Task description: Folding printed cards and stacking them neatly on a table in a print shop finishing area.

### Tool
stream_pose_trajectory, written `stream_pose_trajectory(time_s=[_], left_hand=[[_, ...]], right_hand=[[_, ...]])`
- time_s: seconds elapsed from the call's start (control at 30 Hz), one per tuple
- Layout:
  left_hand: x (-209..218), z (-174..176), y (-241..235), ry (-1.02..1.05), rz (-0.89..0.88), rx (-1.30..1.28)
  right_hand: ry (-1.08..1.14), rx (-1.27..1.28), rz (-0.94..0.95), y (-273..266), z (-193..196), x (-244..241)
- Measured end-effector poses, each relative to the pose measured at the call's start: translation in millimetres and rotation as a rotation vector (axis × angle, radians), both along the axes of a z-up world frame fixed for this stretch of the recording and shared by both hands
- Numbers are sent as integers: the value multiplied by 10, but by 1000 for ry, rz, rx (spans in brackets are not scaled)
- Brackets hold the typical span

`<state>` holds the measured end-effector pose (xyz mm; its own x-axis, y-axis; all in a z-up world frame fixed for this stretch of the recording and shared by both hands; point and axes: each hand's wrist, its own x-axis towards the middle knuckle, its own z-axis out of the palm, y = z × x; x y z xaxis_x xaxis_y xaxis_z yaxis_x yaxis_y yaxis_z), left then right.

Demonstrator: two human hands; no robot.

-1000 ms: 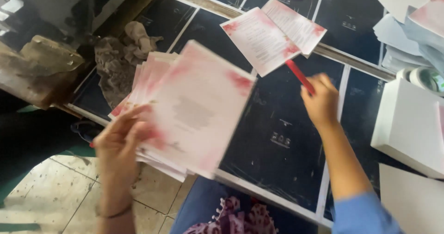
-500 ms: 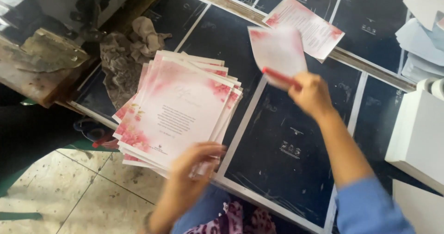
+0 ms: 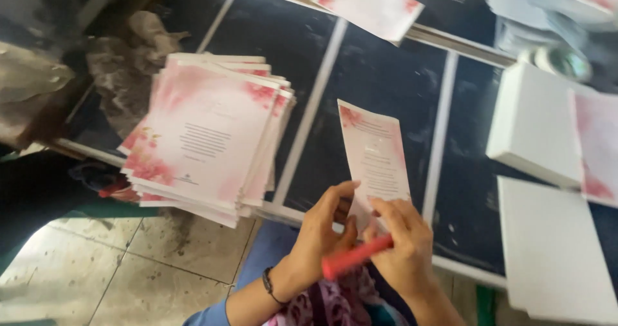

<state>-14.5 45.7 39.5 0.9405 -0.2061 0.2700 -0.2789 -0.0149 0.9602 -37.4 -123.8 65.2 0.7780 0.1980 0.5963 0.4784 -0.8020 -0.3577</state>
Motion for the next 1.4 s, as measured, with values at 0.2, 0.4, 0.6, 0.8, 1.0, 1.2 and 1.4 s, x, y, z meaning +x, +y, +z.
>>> stream_pose_trajectory(time_s=[0.2, 0.4, 0.6, 0.8, 1.0, 1.2, 1.4], left_hand=[[203, -51, 268, -94, 127, 223], [364, -302, 750, 40, 92, 449], [299, -453, 690, -19, 157, 890], [150, -305, 585, -194, 140, 899], [147, -221, 486, -300, 190, 830], [169, -230, 258, -281, 134, 592], [66, 170, -196, 99, -327, 349]], right_hand=[[-72, 286, -527, -1008, -246, -273], [410, 205, -908, -1390, -821, -751], [437, 274, -952, -2416, -849, -1037], [545, -115, -1354, -3845, -882, -1216], [478, -293, -1232, -4638, -1290, -1520], [833, 536, -858, -4960, -1670, -2621], [437, 809, -600, -1839, -267, -1232]])
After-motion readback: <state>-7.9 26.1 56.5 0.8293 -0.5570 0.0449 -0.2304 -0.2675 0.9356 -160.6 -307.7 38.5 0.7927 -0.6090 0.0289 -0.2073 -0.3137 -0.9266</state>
